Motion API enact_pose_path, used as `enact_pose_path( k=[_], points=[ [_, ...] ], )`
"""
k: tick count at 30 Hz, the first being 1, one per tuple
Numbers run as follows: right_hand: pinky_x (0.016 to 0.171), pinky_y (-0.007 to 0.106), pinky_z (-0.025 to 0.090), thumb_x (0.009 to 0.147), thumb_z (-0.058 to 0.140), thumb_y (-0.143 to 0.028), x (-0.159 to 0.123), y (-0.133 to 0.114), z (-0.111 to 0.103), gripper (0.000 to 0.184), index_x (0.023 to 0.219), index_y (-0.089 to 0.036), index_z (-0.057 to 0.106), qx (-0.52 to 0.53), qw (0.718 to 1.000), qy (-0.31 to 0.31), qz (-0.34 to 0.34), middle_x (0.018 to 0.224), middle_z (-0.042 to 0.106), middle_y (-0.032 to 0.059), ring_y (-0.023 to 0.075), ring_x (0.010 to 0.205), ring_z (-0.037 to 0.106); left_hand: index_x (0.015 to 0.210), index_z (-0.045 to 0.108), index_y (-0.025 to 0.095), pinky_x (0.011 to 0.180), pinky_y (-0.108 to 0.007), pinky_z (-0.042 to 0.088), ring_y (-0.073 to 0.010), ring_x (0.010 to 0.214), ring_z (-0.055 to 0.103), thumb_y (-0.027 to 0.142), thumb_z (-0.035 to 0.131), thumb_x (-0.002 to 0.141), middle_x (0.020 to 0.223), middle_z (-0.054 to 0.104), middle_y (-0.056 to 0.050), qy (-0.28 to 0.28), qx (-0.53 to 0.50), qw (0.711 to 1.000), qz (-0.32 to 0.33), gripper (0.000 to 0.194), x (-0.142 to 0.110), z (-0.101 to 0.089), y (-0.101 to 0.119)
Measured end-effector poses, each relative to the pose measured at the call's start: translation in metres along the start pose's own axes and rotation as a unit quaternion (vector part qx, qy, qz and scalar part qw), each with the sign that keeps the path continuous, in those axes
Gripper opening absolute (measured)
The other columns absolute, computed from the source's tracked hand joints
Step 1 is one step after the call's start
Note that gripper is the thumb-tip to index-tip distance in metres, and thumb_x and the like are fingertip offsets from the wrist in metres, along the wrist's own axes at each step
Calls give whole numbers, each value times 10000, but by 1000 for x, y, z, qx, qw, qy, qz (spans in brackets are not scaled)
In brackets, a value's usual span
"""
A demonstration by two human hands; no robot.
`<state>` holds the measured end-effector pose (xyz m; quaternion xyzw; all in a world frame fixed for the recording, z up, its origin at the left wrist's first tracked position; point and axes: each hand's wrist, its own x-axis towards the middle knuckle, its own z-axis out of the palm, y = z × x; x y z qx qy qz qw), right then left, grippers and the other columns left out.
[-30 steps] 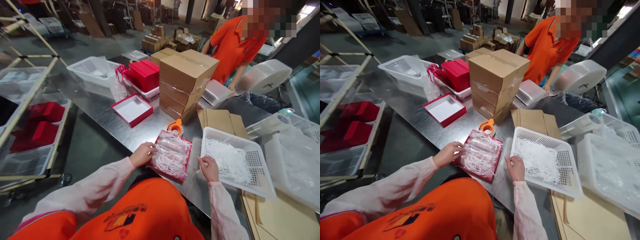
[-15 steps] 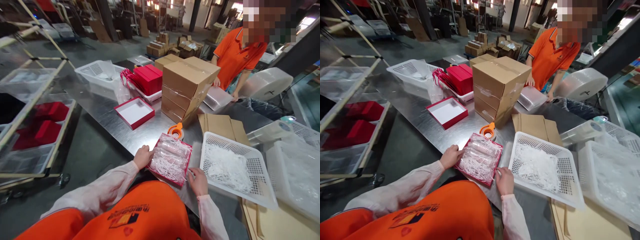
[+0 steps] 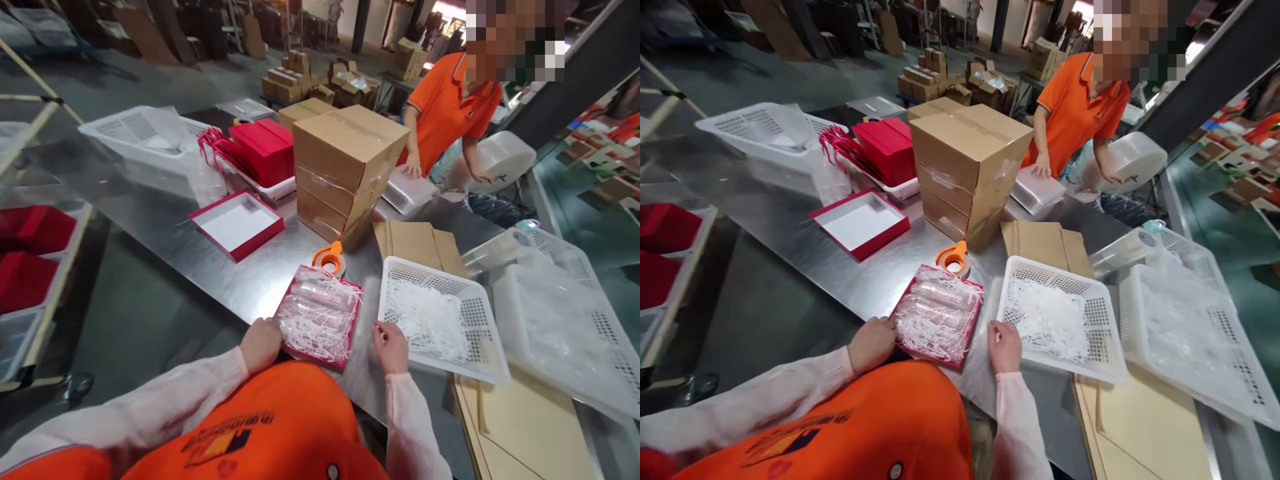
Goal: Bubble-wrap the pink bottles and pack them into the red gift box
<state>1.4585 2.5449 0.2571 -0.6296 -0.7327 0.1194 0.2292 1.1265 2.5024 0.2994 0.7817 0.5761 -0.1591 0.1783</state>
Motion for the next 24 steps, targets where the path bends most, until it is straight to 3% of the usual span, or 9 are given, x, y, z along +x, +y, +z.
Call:
enact_pose_path(
  k=[3, 7, 10, 13, 15, 17, 20, 24],
  points=[
    [724, 309, 495, 921, 487, -409, 23, 48, -34, 384, 961, -187, 798, -67, 992, 13, 104, 891, 749, 90, 198, 727, 651, 879, 776, 97, 807, -471, 493, -349, 950, 688, 160, 406, 944, 960, 739, -221, 25, -10, 1000, 16, 380, -4, -3, 1],
    [826, 342, 476, 910, 536, -309, 53, 83, -55, 319, 1041, -174, 793, -185, 963, -51, 187, 994, 752, 122, 259, 944, 663, 851, 759, 126, 803, -459, 486, -335, 930, 685, 207, 436, 947, 940, 742, -180, 84, -46, 995, 15, 346, -4, -19, 0],
    [903, 401, 437, 858, 648, -290, 72, 83, -45, 353, 1173, -167, 750, -221, 956, -65, 181, 1169, 697, 164, 326, 1146, 575, 837, 746, 154, 810, -428, 476, -312, 939, 678, 202, 470, 932, 917, 737, -144, 112, -70, 991, 31, 296, 1, -31, 6],
    [983, 459, 377, 807, 740, -273, 88, 75, -24, 595, 1386, -245, 603, -271, 945, -121, 134, 1422, 553, 150, 337, 1288, 455, 841, 734, 170, 839, -412, 466, -289, 949, 666, 207, 472, 944, 926, 733, -121, 123, -82, 987, 64, 284, 10, -36, 17],
    [1027, 470, 336, 771, 781, -226, 97, 71, -12, 688, 1418, -300, 560, -284, 941, -156, 103, 1509, 479, 119, 319, 1341, 399, 842, 728, 176, 863, -410, 463, -281, 952, 657, 209, 485, 942, 932, 730, -111, 130, -86, 984, 91, 265, 15, -37, 25],
    [1037, 456, 320, 748, 791, -168, 103, 70, -4, 586, 1302, -305, 657, -271, 944, -165, 91, 1511, 485, 101, 310, 1358, 382, 849, 728, 176, 874, -408, 465, -277, 956, 653, 198, 493, 933, 943, 730, -109, 131, -89, 981, 108, 250, 18, -34, 31],
    [998, 435, 337, 810, 715, -135, 108, 75, -3, 243, 1010, -252, 788, -249, 950, -163, 96, 1384, 598, 98, 303, 1305, 438, 858, 733, 169, 872, -402, 471, -271, 946, 656, 181, 482, 932, 956, 733, -111, 123, -95, 981, 113, 263, 21, -31, 32],
    [917, 417, 381, 905, 584, -186, 110, 88, -19, 241, 979, -246, 806, -218, 960, -119, 130, 1247, 659, 95, 280, 1206, 508, 848, 735, 170, 865, -394, 477, -260, 921, 662, 211, 462, 957, 927, 730, -111, 135, -102, 979, 111, 297, 23, -31, 23]
  ],
)
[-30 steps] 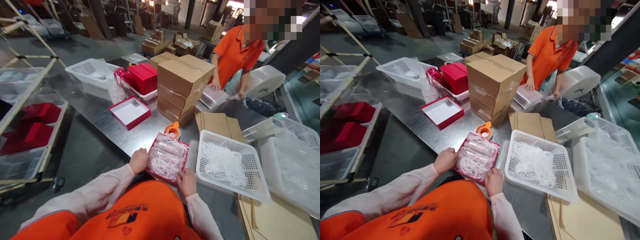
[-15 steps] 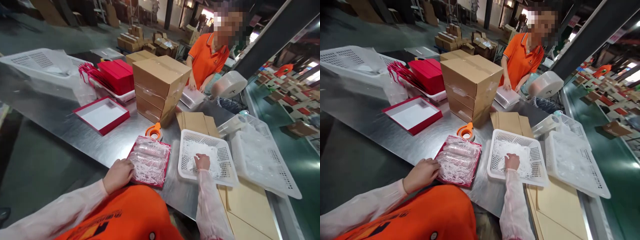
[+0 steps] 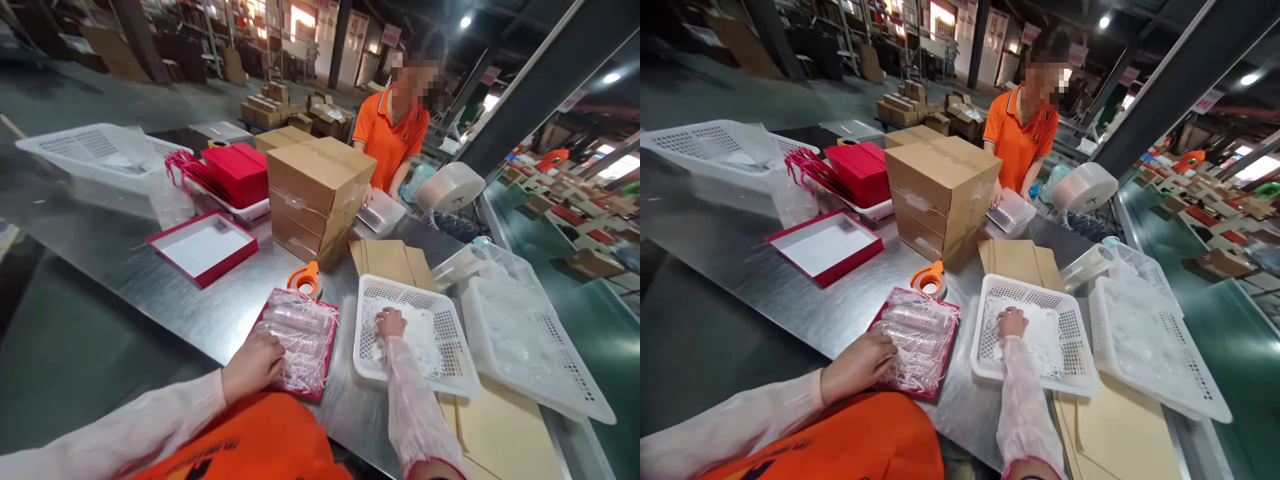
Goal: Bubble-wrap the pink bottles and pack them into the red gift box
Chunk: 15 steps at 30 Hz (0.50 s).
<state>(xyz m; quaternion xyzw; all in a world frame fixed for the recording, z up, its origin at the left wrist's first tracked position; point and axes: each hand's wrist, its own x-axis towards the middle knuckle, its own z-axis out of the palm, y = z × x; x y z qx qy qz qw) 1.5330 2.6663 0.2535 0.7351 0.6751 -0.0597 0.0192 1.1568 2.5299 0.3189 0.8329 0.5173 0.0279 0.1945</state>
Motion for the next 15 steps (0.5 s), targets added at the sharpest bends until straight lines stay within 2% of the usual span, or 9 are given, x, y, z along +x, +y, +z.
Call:
enact_pose_path(
  k=[5, 9, 11, 13, 15],
  points=[
    [860, 398, 447, 880, 600, -254, -4, 22, -20, 225, 960, -234, 810, 39, 998, 43, 23, 1194, 678, 114, 296, 1147, 552, 848, 734, 165, 872, -396, 487, -272, 936, 667, 185, 494, 924, 929, 734, -119, 0, -5, 1000, -13, 253, 6, -3, -1],
    [872, 342, 475, 858, 608, -250, -8, 30, -36, 221, 928, -177, 804, 65, 996, 56, -1, 1032, 702, 122, 244, 1013, 627, 840, 738, 171, 855, -393, 501, -274, 928, 672, 167, 508, 897, 926, 735, -114, -5, -10, 1000, -2, 237, 13, 6, 4],
    [863, 344, 489, 841, 625, -255, -11, 32, -43, 256, 1011, -152, 786, 69, 996, 64, -8, 1029, 696, 138, 241, 969, 644, 844, 736, 176, 853, -391, 511, -269, 927, 671, 186, 500, 910, 925, 731, -108, 5, -10, 1000, 10, 246, 22, 11, 2],
    [840, 390, 504, 798, 659, -247, -18, 26, -47, 356, 1131, -155, 744, 62, 993, 100, 6, 1135, 675, 172, 288, 1012, 636, 978, 735, 176, 895, -403, 514, -276, 995, 662, 216, 498, 928, 1022, 724, -116, 67, -10, 998, -3, 245, 37, 15, -8],
    [862, 440, 513, 787, 650, -222, -30, 8, -45, 401, 1180, -170, 706, 75, 984, 164, -14, 1208, 654, 186, 326, 1080, 613, 1163, 690, 157, 972, -439, 497, -301, 1106, 631, 253, 503, 944, 1170, 694, -147, 152, -2, 988, -36, 303, 57, 18, -22]
  ],
)
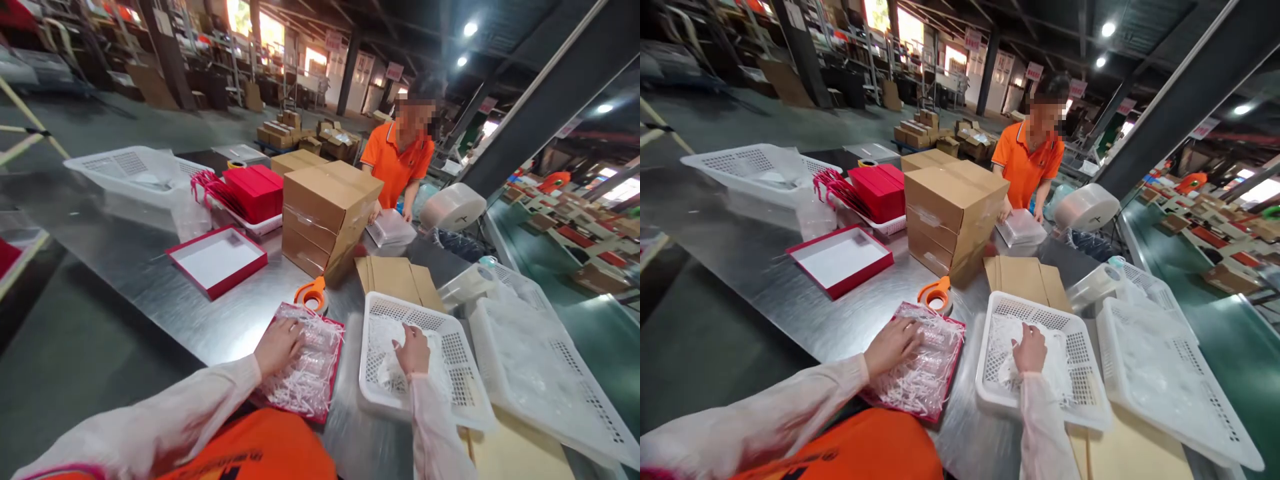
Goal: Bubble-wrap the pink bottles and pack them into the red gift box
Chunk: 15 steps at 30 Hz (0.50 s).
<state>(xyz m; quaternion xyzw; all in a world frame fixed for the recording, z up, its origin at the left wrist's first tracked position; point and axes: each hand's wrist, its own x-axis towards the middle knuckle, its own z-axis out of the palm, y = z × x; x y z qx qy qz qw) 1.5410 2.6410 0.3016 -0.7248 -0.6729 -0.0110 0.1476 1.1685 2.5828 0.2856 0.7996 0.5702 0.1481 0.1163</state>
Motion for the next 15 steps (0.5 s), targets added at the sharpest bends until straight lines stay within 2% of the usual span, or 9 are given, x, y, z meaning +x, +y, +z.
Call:
enact_pose_path(
  k=[2, 4, 6, 8, 11, 13, 15],
  points=[
    [944, 458, 508, 836, 586, -209, -21, -31, 10, 318, 1131, -170, 701, 67, 993, 53, -85, 1149, 678, 166, 303, 1092, 616, 1253, 646, 147, 1037, -481, 465, -318, 1176, 599, 270, 514, 946, 1258, 664, -164, 55, 15, 998, -19, 356, 18, 11, -14],
    [945, 455, 529, 907, 527, -265, -49, -69, 31, 267, 1101, -184, 693, 141, 974, 58, -166, 1069, 703, 136, 274, 1041, 644, 1276, 638, 158, 1071, -512, 437, -326, 1221, 573, 283, 511, 951, 1312, 647, -162, 75, 23, 997, -20, 371, 31, 24, -27],
    [949, 474, 547, 929, 532, -334, -80, -103, 61, 314, 1161, -181, 676, 168, 964, 73, -191, 1134, 707, 147, 290, 1076, 662, 1320, 627, 177, 1093, -527, 413, -336, 1274, 539, 300, 511, 950, 1378, 617, -160, 81, 27, 996, -25, 407, 37, 39, -36],
    [972, 520, 549, 920, 550, -386, -107, -124, 95, 446, 1321, -202, 613, 161, 963, 87, -198, 1326, 647, 162, 340, 1212, 625, 1375, 606, 203, 1118, -539, 380, -355, 1346, 483, 322, 517, 943, 1461, 563, -152, 90, 35, 995, -37, 456, 38, 53, -42],
    [935, 589, 571, 909, 558, -468, -132, -132, 136, 622, 1505, -328, 447, 161, 961, 120, -192, 1459, 569, 106, 398, 1266, 593, 1389, 606, 299, 1148, -552, 337, -354, 1409, 427, 305, 494, 949, 1529, 515, -72, 107, 41, 993, -33, 455, 37, 67, -46],
    [907, 624, 578, 917, 546, -480, -138, -128, 150, 650, 1539, -397, 376, 172, 959, 133, -180, 1459, 573, 66, 411, 1241, 610, 1349, 639, 333, 1154, -555, 334, -341, 1401, 446, 300, 466, 964, 1514, 537, -36, 111, 41, 993, -17, 424, 36, 71, -47],
    [917, 635, 571, 923, 553, -461, -139, -124, 157, 627, 1528, -401, 400, 178, 960, 130, -173, 1445, 586, 71, 410, 1239, 611, 1312, 669, 321, 1144, -551, 358, -332, 1358, 496, 313, 463, 967, 1478, 575, -43, 111, 44, 993, -15, 402, 36, 72, -46]
  ],
)
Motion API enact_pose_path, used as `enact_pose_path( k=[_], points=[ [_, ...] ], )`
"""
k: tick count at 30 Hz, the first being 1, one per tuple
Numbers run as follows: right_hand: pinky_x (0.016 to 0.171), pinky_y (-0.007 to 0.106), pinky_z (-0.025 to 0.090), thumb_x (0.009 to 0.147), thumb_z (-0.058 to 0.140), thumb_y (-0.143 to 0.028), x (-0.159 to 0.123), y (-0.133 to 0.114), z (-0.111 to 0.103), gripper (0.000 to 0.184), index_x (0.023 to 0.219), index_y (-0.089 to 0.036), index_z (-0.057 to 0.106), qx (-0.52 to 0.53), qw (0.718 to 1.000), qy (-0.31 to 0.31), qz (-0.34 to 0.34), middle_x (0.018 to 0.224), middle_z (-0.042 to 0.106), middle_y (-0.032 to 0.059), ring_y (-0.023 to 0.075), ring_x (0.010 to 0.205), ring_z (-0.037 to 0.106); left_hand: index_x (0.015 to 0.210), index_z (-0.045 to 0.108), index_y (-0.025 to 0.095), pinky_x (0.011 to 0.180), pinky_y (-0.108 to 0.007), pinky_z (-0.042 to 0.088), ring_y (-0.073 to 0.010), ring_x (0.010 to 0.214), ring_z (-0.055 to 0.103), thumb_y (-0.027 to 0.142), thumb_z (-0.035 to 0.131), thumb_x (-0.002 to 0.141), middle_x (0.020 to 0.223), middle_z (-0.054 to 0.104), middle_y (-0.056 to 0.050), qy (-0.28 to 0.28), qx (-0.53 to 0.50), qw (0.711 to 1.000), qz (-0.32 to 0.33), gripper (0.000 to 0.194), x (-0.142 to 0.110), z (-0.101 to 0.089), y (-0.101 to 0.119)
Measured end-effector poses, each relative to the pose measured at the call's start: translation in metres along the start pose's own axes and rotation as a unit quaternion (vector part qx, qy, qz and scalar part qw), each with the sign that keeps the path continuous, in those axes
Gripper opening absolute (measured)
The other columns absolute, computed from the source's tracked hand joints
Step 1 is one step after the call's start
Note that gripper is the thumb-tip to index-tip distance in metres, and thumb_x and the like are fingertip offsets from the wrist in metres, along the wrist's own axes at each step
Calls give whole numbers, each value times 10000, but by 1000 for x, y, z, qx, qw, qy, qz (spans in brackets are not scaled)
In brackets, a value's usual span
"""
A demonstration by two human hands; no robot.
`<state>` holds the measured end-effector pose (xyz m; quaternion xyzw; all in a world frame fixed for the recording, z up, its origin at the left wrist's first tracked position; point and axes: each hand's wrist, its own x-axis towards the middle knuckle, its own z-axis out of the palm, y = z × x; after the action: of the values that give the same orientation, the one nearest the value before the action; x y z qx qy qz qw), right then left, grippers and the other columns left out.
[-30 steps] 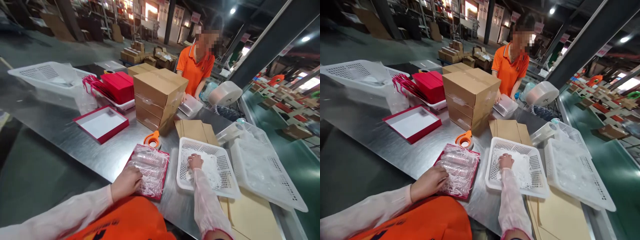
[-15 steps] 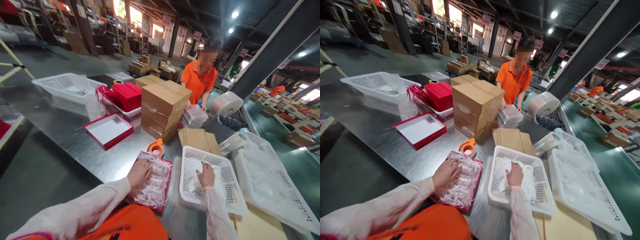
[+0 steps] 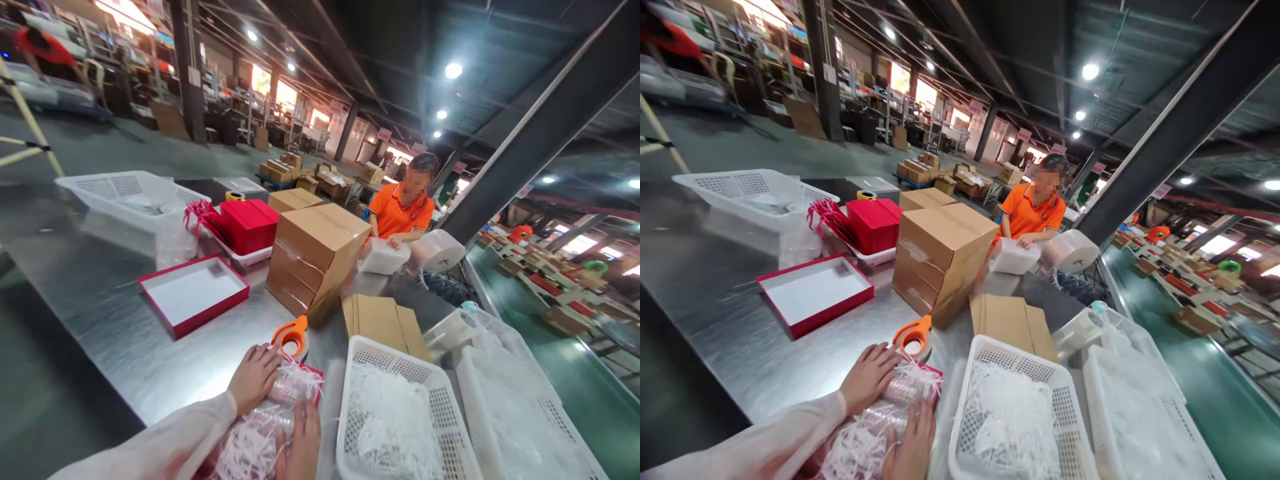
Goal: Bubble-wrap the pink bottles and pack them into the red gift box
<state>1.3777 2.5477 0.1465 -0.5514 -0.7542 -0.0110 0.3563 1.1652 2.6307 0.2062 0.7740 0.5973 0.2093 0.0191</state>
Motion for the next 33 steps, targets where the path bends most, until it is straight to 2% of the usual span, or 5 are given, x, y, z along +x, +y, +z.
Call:
enact_pose_path(
  k=[14, 19, 22, 26, 33],
  points=[
    [1041, 638, 481, 905, 541, -287, 2, -8, -9, 496, 1399, -325, 561, 5, 997, -59, 43, 1468, 558, 110, 376, 1334, 538, 1248, 679, 153, 1157, -523, 375, -333, 1272, 572, 298, 454, 969, 1335, 660, -159, -26, 0, 999, -21, 386, 1, -10, 4],
    [1063, 677, 418, 652, 693, -166, 49, -34, -67, 717, 1355, -285, 615, -76, 951, -294, 53, 1522, 490, 148, 449, 1387, 450, 1252, 664, 49, 1102, -465, 427, -340, 1201, 608, 341, 396, 992, 1264, 676, -218, -118, -14, 991, -63, 474, 12, -26, 9],
    [1118, 648, 363, 670, 661, -144, 94, -61, -115, 666, 1322, -279, 638, -74, 910, -405, 42, 1507, 516, 114, 411, 1397, 443, 1207, 677, 27, 1058, -449, 451, -346, 1162, 620, 361, 413, 974, 1221, 684, -229, -177, -18, 980, -86, 485, 24, -37, 13],
    [1093, 536, 409, 721, 603, -80, 128, -90, -144, 486, 1164, -241, 721, -51, 915, -401, 6, 1236, 691, 99, 331, 1202, 600, 1172, 693, 72, 1043, -410, 456, -307, 1155, 628, 228, 393, 945, 1203, 697, -194, -189, -26, 978, -86, 407, 29, -43, 13],
    [785, 363, 546, 731, 577, -43, 120, -95, -98, 323, 890, -261, 754, -16, 952, -306, -5, 927, 740, 35, 269, 898, 702, 1097, 747, 151, 1002, -492, 459, -344, 1175, 599, 131, 413, 845, 1227, 688, -170, -94, -73, 989, -90, 419, 17, -43, 9]
  ],
)
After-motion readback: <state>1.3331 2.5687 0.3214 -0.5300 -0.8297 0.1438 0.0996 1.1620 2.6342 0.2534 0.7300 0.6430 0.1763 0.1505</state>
